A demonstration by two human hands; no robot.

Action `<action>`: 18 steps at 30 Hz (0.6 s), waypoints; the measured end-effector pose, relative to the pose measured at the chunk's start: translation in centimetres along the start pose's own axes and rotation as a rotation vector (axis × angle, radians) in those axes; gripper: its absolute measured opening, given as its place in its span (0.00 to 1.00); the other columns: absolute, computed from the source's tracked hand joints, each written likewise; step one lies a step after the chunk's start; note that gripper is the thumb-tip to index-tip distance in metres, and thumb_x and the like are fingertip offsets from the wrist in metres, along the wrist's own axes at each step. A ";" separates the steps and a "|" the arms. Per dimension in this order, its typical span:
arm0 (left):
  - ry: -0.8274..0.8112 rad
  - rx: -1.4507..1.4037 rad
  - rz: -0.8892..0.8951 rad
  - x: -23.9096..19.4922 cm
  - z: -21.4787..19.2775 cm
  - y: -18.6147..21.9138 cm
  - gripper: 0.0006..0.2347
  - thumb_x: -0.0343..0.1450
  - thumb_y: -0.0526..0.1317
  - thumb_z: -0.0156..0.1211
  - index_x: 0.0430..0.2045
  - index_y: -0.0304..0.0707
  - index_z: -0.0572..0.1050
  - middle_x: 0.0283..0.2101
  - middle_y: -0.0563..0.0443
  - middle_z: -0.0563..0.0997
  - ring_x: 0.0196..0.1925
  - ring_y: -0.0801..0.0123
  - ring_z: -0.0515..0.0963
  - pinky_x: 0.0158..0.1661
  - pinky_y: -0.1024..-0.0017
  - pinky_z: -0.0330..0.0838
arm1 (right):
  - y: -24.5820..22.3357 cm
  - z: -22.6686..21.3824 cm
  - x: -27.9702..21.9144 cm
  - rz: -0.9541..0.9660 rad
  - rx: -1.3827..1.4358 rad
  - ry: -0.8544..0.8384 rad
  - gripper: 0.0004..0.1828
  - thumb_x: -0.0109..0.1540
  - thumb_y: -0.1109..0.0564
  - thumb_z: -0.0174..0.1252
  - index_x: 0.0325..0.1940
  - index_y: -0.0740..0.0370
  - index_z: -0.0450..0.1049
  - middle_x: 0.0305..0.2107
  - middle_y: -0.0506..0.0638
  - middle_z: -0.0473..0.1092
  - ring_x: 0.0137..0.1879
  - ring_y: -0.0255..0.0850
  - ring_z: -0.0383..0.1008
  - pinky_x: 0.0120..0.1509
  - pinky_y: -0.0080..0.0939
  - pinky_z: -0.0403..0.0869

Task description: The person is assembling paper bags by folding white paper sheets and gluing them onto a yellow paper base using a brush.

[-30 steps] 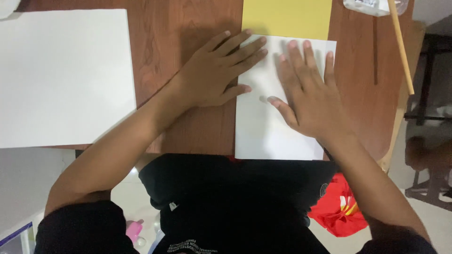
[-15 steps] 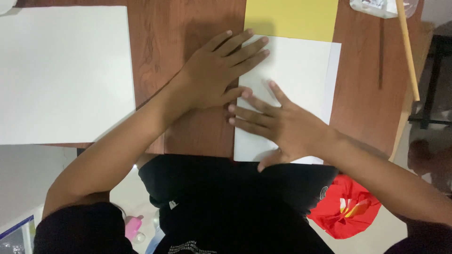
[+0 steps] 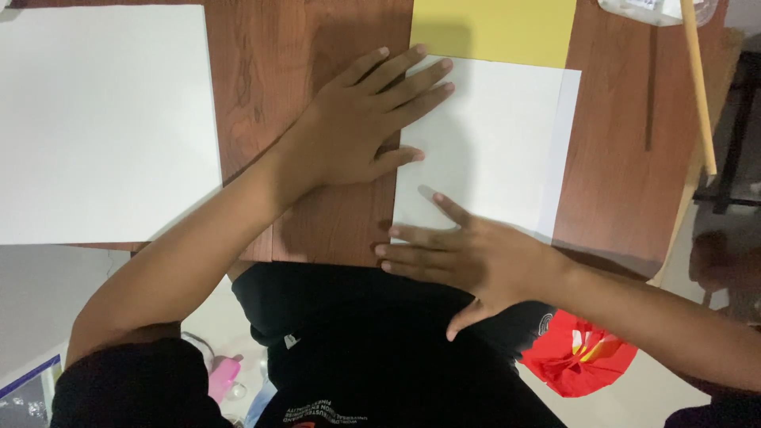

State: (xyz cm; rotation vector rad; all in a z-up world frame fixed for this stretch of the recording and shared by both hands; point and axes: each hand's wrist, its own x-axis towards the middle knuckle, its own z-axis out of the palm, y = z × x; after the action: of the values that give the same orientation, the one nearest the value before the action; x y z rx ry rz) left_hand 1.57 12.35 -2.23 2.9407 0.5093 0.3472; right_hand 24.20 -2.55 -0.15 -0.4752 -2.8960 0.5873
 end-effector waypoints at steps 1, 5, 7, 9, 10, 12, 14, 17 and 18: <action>0.005 0.006 0.008 0.0 0.1 0.0 0.28 0.82 0.56 0.46 0.74 0.39 0.58 0.77 0.47 0.57 0.78 0.53 0.55 0.73 0.53 0.48 | -0.2 0.2 -0.1 -0.009 -0.016 -0.005 0.52 0.65 0.18 0.32 0.78 0.58 0.55 0.77 0.48 0.51 0.83 0.42 0.45 0.80 0.74 0.37; 0.021 -0.003 0.013 0.0 0.1 0.0 0.28 0.82 0.57 0.46 0.74 0.39 0.58 0.77 0.47 0.58 0.78 0.53 0.56 0.72 0.52 0.50 | -0.5 0.9 -0.5 -0.046 -0.020 -0.036 0.54 0.65 0.18 0.32 0.79 0.63 0.52 0.77 0.43 0.51 0.82 0.40 0.49 0.80 0.75 0.41; 0.000 -0.013 0.007 0.0 0.2 0.0 0.28 0.81 0.56 0.45 0.74 0.40 0.58 0.77 0.47 0.57 0.78 0.52 0.54 0.72 0.52 0.49 | -1.1 0.1 -0.1 -0.046 0.006 -0.013 0.50 0.65 0.20 0.33 0.77 0.59 0.56 0.76 0.47 0.53 0.81 0.43 0.50 0.77 0.79 0.43; -0.017 -0.017 0.003 0.1 0.4 0.0 0.28 0.81 0.56 0.45 0.75 0.40 0.57 0.78 0.47 0.56 0.78 0.52 0.53 0.72 0.52 0.48 | -1.5 -0.3 -0.1 -0.047 0.025 0.010 0.47 0.66 0.21 0.35 0.76 0.55 0.60 0.74 0.51 0.56 0.81 0.46 0.51 0.75 0.82 0.46; 0.013 -0.012 0.006 0.0 0.5 0.0 0.28 0.81 0.56 0.45 0.74 0.41 0.58 0.77 0.46 0.57 0.78 0.51 0.55 0.72 0.51 0.50 | -1.7 -0.4 -0.3 -0.001 0.087 0.068 0.46 0.65 0.22 0.38 0.74 0.56 0.63 0.73 0.51 0.58 0.79 0.48 0.55 0.75 0.81 0.44; 0.048 -0.009 0.012 0.2 0.8 -0.1 0.27 0.80 0.55 0.46 0.73 0.41 0.60 0.76 0.46 0.59 0.77 0.50 0.57 0.72 0.51 0.51 | -1.3 -0.8 -0.7 0.049 0.146 0.123 0.46 0.64 0.22 0.42 0.72 0.57 0.67 0.72 0.52 0.60 0.78 0.51 0.59 0.76 0.81 0.41; 0.069 0.020 0.021 0.1 1.2 -0.1 0.29 0.78 0.57 0.48 0.72 0.41 0.61 0.76 0.45 0.60 0.76 0.48 0.59 0.70 0.50 0.53 | 0.1 -1.3 -1.1 0.321 0.000 0.096 0.51 0.62 0.23 0.46 0.75 0.63 0.59 0.71 0.62 0.59 0.79 0.60 0.52 0.78 0.82 0.33; 0.086 -0.053 0.002 0.1 1.2 0.1 0.28 0.78 0.54 0.49 0.72 0.41 0.62 0.76 0.45 0.60 0.77 0.48 0.59 0.71 0.48 0.54 | 1.2 -2.5 -2.1 0.555 -0.142 0.082 0.48 0.65 0.26 0.44 0.76 0.64 0.59 0.79 0.50 0.42 0.82 0.60 0.43 0.76 0.85 0.39; 0.088 -0.049 0.005 0.1 1.2 0.0 0.28 0.78 0.54 0.49 0.72 0.41 0.62 0.76 0.45 0.60 0.77 0.48 0.59 0.71 0.48 0.54 | 1.5 -2.2 -2.4 0.556 -0.146 0.085 0.48 0.65 0.26 0.44 0.76 0.64 0.59 0.79 0.50 0.42 0.82 0.60 0.43 0.76 0.85 0.39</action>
State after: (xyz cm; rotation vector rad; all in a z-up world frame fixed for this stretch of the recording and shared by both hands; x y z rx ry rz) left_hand 1.93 12.22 -3.35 2.8898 0.4968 0.4849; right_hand 27.32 -1.23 1.09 -1.3116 -2.7228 0.4020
